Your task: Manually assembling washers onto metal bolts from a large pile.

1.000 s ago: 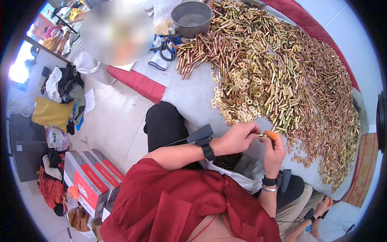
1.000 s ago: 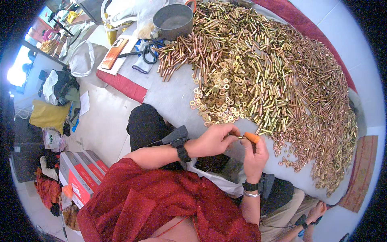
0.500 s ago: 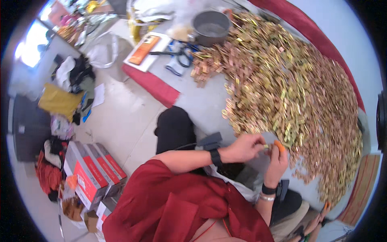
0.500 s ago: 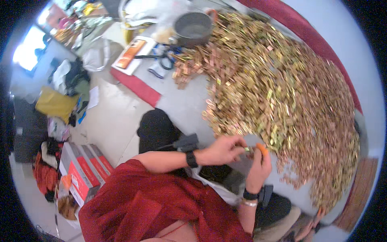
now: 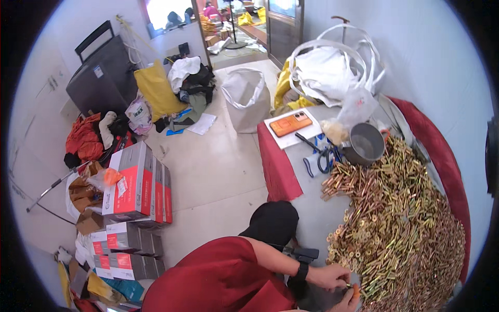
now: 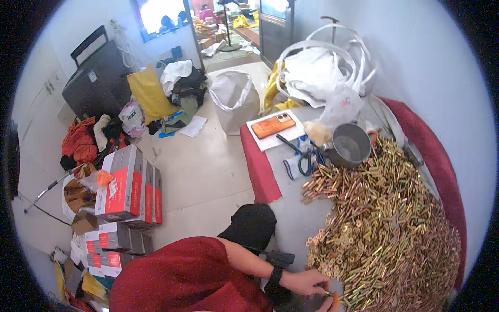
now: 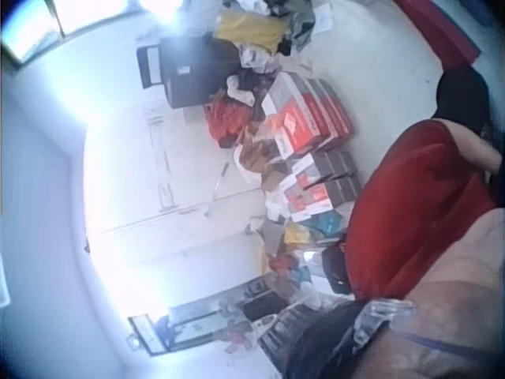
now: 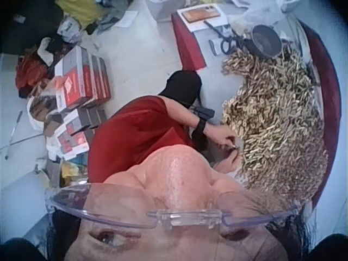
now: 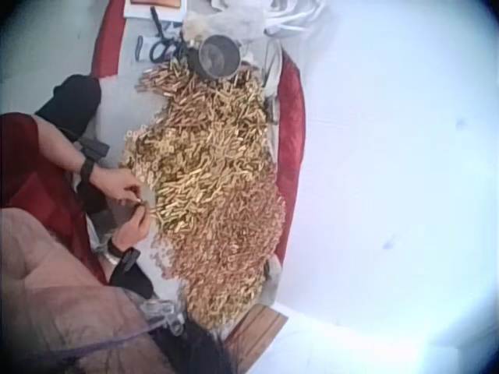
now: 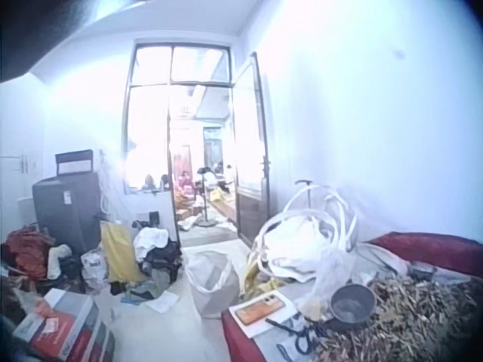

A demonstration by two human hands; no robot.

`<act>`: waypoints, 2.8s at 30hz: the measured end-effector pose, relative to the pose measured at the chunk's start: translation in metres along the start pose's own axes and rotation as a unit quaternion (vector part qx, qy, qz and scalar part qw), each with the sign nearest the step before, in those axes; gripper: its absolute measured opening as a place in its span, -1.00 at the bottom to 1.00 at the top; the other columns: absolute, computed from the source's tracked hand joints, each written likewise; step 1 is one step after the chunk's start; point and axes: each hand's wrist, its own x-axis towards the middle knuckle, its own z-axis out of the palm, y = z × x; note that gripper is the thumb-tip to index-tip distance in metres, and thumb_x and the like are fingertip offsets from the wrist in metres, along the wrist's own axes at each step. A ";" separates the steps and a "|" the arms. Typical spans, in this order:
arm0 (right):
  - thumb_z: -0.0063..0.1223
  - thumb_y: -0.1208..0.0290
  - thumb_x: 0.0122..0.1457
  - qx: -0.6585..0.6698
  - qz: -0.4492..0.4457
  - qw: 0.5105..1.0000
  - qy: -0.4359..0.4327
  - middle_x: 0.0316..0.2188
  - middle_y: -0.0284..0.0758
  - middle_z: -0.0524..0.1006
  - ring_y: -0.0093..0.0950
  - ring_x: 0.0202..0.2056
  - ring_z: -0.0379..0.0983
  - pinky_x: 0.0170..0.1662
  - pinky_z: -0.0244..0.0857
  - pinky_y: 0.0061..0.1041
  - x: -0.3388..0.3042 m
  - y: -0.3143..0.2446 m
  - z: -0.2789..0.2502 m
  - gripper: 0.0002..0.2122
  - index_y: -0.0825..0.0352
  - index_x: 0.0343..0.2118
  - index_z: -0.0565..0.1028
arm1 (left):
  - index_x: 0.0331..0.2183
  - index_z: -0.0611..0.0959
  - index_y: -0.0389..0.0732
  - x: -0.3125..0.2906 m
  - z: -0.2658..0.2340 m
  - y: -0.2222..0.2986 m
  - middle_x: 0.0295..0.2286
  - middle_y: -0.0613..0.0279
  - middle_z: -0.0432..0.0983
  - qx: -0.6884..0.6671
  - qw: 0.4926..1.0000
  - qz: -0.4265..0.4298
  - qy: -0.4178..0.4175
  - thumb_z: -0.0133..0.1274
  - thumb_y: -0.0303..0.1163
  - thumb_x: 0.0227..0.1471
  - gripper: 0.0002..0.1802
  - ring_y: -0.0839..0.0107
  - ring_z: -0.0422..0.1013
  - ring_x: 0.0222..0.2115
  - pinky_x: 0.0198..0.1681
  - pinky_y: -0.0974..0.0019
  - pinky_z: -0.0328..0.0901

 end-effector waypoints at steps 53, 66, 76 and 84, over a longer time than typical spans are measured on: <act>-0.16 0.22 0.23 -0.288 -0.310 0.906 0.026 -0.33 -0.12 0.53 -0.20 -0.30 0.45 -0.18 0.29 -0.30 0.012 -0.004 -0.013 -0.65 0.43 -0.13 0.46 | -0.35 0.43 -0.30 -0.001 -0.005 0.012 -0.54 0.21 0.44 -0.032 0.998 0.036 -0.044 -0.03 -0.49 0.03 -0.89 0.45 0.44 -0.65 -0.64 0.39 0.33; -0.45 0.14 0.31 0.315 -0.144 0.924 -0.163 -0.18 -0.12 0.49 -0.31 -0.14 0.41 -0.06 0.25 -0.32 0.015 0.038 -0.014 -0.53 0.47 -0.13 0.43 | -0.19 0.44 -0.24 -0.002 -0.024 0.015 -0.45 0.21 0.50 -0.166 0.985 -0.024 -0.037 -0.05 -0.35 0.13 -0.77 0.44 0.48 -0.50 -0.46 0.37 0.42; -0.44 0.07 0.31 0.317 -0.111 0.940 -0.055 -0.21 -0.24 0.48 -0.46 -0.27 0.40 -0.16 0.29 -0.44 0.015 0.029 -0.022 -0.50 0.45 -0.10 0.42 | -0.22 0.42 -0.25 0.006 -0.013 0.030 -0.40 0.25 0.45 -0.138 0.986 -0.046 -0.082 -0.11 -0.39 0.17 -0.84 0.39 0.51 -0.41 -0.35 0.36 0.44; -0.32 0.11 0.30 0.234 -0.101 0.964 -0.074 -0.30 -0.30 0.50 -0.57 -0.35 0.38 -0.25 0.30 -0.54 0.007 0.029 -0.024 -0.54 0.48 -0.14 0.45 | -0.20 0.43 -0.25 -0.013 -0.018 0.029 -0.40 0.24 0.44 -0.107 0.989 -0.068 -0.078 -0.08 -0.38 0.16 -0.80 0.38 0.52 -0.43 -0.39 0.38 0.45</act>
